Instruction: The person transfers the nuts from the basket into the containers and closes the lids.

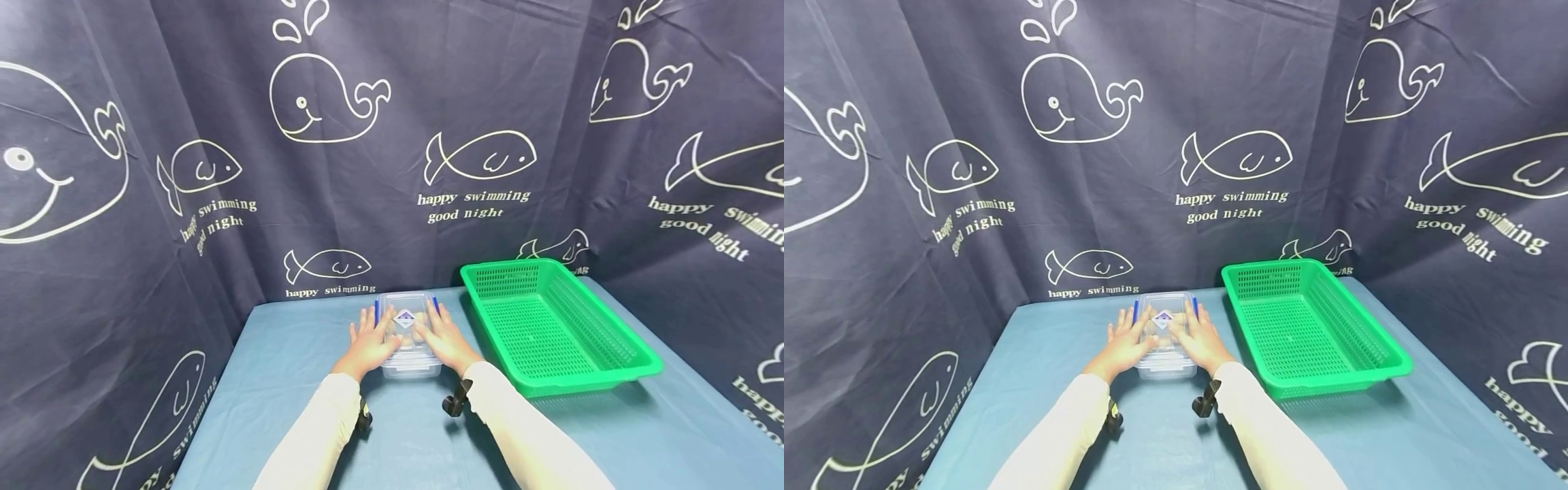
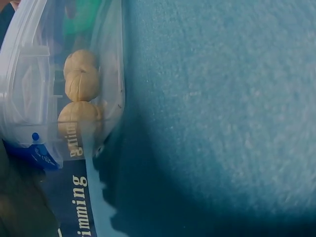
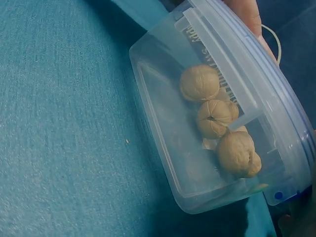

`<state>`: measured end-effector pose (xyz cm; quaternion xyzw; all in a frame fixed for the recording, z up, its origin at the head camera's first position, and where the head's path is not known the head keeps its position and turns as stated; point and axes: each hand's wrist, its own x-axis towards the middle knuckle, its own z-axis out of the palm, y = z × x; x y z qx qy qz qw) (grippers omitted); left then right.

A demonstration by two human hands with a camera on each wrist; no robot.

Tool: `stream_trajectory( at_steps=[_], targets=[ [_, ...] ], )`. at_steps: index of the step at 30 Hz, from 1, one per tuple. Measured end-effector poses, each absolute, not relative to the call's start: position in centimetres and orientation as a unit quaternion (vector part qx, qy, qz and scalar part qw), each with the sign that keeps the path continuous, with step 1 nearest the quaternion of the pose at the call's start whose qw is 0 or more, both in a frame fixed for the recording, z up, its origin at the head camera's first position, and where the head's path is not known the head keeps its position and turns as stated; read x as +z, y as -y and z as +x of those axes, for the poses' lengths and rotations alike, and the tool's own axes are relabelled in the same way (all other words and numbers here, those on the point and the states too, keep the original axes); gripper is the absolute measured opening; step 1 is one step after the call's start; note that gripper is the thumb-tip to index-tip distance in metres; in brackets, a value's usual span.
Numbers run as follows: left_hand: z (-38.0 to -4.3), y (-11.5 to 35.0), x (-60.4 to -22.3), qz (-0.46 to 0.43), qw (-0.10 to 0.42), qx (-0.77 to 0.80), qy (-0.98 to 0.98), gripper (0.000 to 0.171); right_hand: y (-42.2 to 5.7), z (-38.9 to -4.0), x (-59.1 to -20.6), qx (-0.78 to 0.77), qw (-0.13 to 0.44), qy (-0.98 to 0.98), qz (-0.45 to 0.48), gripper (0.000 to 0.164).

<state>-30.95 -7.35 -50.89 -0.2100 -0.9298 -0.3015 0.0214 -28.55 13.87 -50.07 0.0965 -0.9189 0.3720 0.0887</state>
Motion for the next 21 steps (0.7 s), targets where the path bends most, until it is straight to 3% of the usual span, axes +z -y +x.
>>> stream_trajectory(
  at_steps=[13,21],
  targets=[
    [-30.2,7.5,-49.9,-0.194,0.030,-0.254,0.947,0.076,-13.7,-28.4,-50.1,0.318,0.097,0.938,0.094,0.081],
    [-30.3,7.1,-49.4,-0.178,0.014,-0.201,0.963,0.074,-13.3,-27.4,-48.7,0.260,0.114,0.959,0.028,0.091]
  ],
)
